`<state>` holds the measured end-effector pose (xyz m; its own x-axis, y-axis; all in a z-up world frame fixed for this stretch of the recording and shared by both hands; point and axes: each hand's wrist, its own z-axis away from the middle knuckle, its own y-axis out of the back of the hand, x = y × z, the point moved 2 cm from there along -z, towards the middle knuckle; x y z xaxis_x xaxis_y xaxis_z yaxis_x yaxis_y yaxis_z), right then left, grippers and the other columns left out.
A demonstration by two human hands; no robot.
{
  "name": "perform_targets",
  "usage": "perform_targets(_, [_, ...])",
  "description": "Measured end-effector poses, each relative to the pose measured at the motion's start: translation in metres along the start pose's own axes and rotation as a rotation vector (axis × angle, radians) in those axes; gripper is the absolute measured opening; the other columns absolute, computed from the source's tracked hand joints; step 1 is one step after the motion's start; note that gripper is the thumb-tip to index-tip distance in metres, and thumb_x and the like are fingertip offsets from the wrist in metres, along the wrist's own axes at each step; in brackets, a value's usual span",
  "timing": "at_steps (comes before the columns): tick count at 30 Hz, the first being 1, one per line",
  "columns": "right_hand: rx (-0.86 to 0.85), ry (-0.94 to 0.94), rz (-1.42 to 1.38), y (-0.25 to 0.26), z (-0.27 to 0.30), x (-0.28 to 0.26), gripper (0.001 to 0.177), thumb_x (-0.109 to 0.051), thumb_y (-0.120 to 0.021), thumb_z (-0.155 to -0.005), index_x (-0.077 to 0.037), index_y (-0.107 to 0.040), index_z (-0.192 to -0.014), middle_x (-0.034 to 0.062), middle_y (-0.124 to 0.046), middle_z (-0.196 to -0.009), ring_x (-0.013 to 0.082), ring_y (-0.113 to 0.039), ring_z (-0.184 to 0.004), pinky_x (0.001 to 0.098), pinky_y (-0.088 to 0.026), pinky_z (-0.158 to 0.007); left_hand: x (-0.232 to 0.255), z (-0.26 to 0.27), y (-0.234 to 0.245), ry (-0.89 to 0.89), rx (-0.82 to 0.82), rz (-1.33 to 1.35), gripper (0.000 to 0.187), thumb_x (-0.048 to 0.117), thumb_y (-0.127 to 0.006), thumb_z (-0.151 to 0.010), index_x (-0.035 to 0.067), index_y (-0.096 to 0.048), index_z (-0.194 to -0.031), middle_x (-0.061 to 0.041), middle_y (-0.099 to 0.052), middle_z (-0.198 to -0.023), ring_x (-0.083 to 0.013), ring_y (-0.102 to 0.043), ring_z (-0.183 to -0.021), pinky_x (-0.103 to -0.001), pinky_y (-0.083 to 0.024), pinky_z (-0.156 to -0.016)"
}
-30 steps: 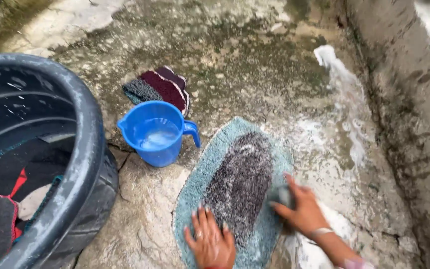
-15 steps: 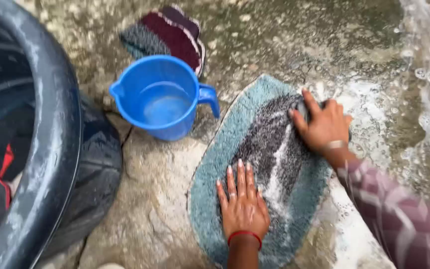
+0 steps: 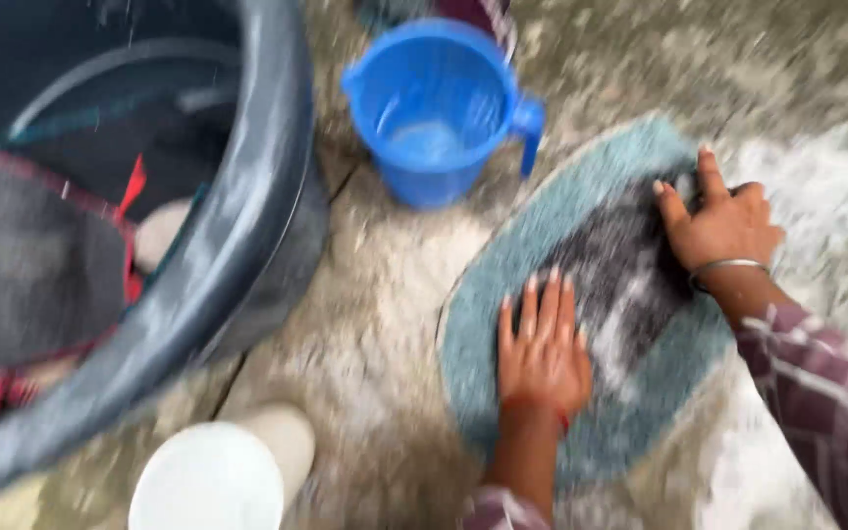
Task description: The person washes floor mats by scrubbing an oval mat with a handheld scrubber, wringing it out, and then laying out a rectangular mat on the ground and scrubbing its surface with the scrubber.
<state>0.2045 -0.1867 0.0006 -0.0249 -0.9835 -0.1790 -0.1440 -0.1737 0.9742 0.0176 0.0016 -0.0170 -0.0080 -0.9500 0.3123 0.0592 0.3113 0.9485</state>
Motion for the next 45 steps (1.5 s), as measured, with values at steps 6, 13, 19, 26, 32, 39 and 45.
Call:
perform_targets(6, [-0.23, 0.469, 0.172, 0.036, 0.084, -0.063, 0.078, -0.068, -0.057, -0.092, -0.034, -0.048, -0.161, 0.02, -0.057, -0.101, 0.033, -0.057, -0.086, 0.0469, -0.043, -0.075, -0.02, -0.007, 0.05, 0.075, -0.186, -0.095, 0.112, 0.08, -0.043, -0.084, 0.005, -0.007, -0.159, -0.011, -0.001, -0.17, -0.0285, 0.001, -0.156, -0.06, 0.004, -0.121])
perform_targets(13, [0.032, 0.365, 0.098, 0.029, 0.075, -0.08, 0.074, -0.068, -0.06, -0.092, -0.031, -0.052, -0.155, 0.0269, -0.059, -0.106, 0.0433, -0.061, -0.093, 0.0567, -0.047, -0.072, -0.018, 0.002, 0.057, 0.078, -0.229, -0.066, 0.118, 0.084, -0.045, -0.078, 0.01, -0.008, -0.162, -0.004, 0.0, -0.171, -0.024, 0.002, -0.156, -0.063, 0.006, -0.12])
perform_targets(19, [0.024, 0.621, 0.024, 0.039, 0.143, -0.123, 0.087, -0.056, -0.07, -0.069, -0.01, -0.058, -0.142, 0.0248, -0.066, -0.1, 0.0404, -0.063, -0.087, 0.0545, -0.052, -0.065, -0.045, 0.044, 0.051, 0.049, -0.295, -0.101, 0.109, 0.08, -0.045, -0.083, 0.011, -0.012, -0.16, -0.011, 0.002, -0.17, -0.0268, 0.005, -0.156, -0.064, 0.008, -0.117])
perform_targets(26, [0.102, 0.318, 0.192, -0.021, -0.021, -0.037, 0.062, -0.05, -0.064, -0.091, -0.02, -0.054, -0.145, 0.0233, -0.064, -0.106, 0.0409, -0.062, -0.083, 0.055, -0.052, -0.059, -0.061, 0.054, 0.036, -0.181, 0.357, -0.097, 0.115, 0.086, -0.034, -0.08, 0.0, -0.014, -0.154, -0.013, -0.007, -0.166, -0.0286, -0.002, -0.154, -0.063, 0.004, -0.118])
perform_targets(32, [-0.049, 0.808, 0.24, 0.014, 0.1, -0.141, 0.044, -0.026, -0.051, -0.088, -0.003, -0.062, -0.124, 0.0228, -0.06, -0.094, 0.0393, -0.061, -0.082, 0.0538, -0.051, -0.06, -0.065, 0.055, 0.036, -0.032, 0.414, -0.02, 0.13, 0.088, -0.04, -0.079, -0.015, -0.007, -0.15, -0.03, -0.004, -0.161, -0.0394, 0.002, -0.152, -0.061, 0.003, -0.12])
perform_targets(39, [-0.005, 0.16, 0.252, 0.003, -0.06, -0.085, 0.064, -0.053, -0.061, -0.088, -0.023, -0.056, -0.144, 0.0262, -0.064, -0.102, 0.0492, -0.065, -0.082, 0.0646, -0.051, -0.065, -0.064, 0.055, 0.036, -0.007, 0.306, -0.004, 0.134, 0.083, -0.053, -0.073, -0.018, -0.005, -0.147, -0.035, -0.004, -0.157, -0.0451, 0.002, -0.153, -0.063, 0.005, -0.119])
perform_targets(45, [-0.16, 0.681, 0.197, -0.006, 0.092, -0.171, 0.031, -0.039, -0.055, -0.104, -0.009, -0.058, -0.114, 0.0185, -0.062, -0.098, 0.0323, -0.065, -0.076, 0.0541, -0.052, -0.064, -0.054, 0.052, 0.062, 0.254, -0.322, 0.052, 0.137, 0.082, -0.059, -0.078, -0.016, 0.004, -0.151, -0.032, 0.007, -0.164, -0.0405, 0.011, -0.154, -0.061, 0.012, -0.119])
